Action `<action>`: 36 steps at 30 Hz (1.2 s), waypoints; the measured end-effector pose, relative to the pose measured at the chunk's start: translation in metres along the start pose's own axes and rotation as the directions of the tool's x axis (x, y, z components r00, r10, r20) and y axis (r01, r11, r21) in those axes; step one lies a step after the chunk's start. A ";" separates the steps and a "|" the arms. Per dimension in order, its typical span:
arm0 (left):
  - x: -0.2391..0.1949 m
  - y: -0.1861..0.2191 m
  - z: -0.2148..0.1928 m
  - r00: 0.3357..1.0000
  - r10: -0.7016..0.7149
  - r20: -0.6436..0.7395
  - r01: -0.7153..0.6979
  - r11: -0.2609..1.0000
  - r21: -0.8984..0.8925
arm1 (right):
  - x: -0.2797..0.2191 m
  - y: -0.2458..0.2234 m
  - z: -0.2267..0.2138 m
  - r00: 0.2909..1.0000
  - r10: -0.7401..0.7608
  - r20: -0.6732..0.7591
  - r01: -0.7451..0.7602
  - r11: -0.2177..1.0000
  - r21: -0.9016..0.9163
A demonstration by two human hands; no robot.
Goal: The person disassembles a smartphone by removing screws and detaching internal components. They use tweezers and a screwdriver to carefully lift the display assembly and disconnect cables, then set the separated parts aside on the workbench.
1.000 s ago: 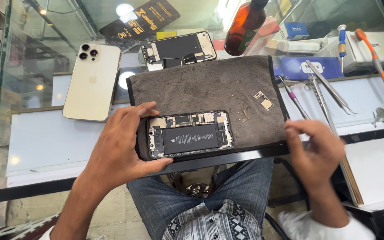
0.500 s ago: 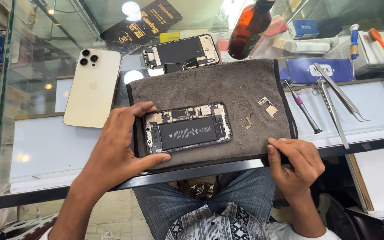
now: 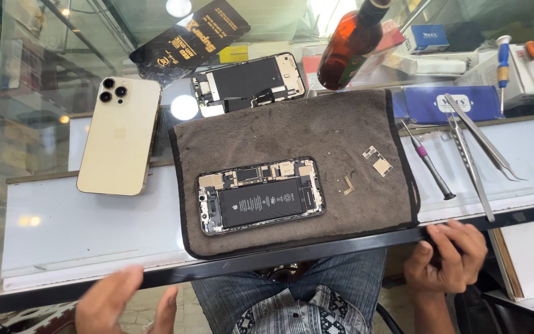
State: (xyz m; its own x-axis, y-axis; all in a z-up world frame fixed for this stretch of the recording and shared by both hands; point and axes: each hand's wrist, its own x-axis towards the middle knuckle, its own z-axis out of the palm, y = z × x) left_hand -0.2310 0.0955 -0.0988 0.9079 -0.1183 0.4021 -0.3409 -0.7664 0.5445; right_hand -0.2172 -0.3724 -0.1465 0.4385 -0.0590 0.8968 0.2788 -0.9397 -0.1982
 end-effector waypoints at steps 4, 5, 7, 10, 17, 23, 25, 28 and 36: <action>-0.037 -0.019 0.029 0.993 0.057 -0.100 -0.017 0.932 0.363 | -0.016 0.012 -0.002 0.999 -0.019 0.038 0.024 0.992 -0.122; -0.041 -0.014 0.039 0.983 0.108 -0.151 -0.038 0.913 0.405 | -0.018 0.014 0.000 0.999 -0.027 0.043 0.033 0.990 -0.138; -0.041 -0.002 0.052 0.957 0.155 -0.246 -0.033 0.899 0.437 | -0.019 0.017 -0.002 0.998 -0.017 0.055 0.023 0.993 -0.113; -0.027 0.013 0.057 0.930 0.125 -0.346 0.022 0.920 0.392 | -0.018 0.023 -0.008 0.994 0.042 0.101 -0.035 0.997 -0.073; -0.029 0.037 0.040 0.944 0.020 -0.328 0.090 0.944 0.316 | -0.020 0.034 -0.029 0.983 0.113 0.147 -0.111 0.994 -0.025; -0.062 0.042 0.024 0.978 -0.028 -0.207 0.097 0.937 0.335 | -0.033 0.033 -0.063 0.946 0.226 0.232 -0.211 0.974 -0.086; -0.078 0.040 0.020 0.988 -0.046 -0.151 0.095 0.937 0.335 | -0.034 0.033 -0.076 0.939 0.238 0.249 -0.226 0.971 -0.076; -0.103 0.033 0.018 0.994 -0.047 -0.099 0.079 0.933 0.351 | -0.025 0.034 -0.103 0.867 0.286 0.408 -0.259 0.958 -0.120; -0.158 0.003 0.002 0.988 0.011 0.154 -0.064 0.937 0.343 | 0.019 0.048 -0.123 0.424 0.216 0.880 -0.172 0.973 -0.156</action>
State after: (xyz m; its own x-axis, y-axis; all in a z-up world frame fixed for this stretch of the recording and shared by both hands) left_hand -0.3749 0.1109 -0.1624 0.9309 -0.2227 0.2895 -0.2939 -0.9273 0.2316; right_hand -0.3006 -0.4599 -0.0900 0.9976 0.0686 -0.0106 0.0627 -0.9565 -0.2849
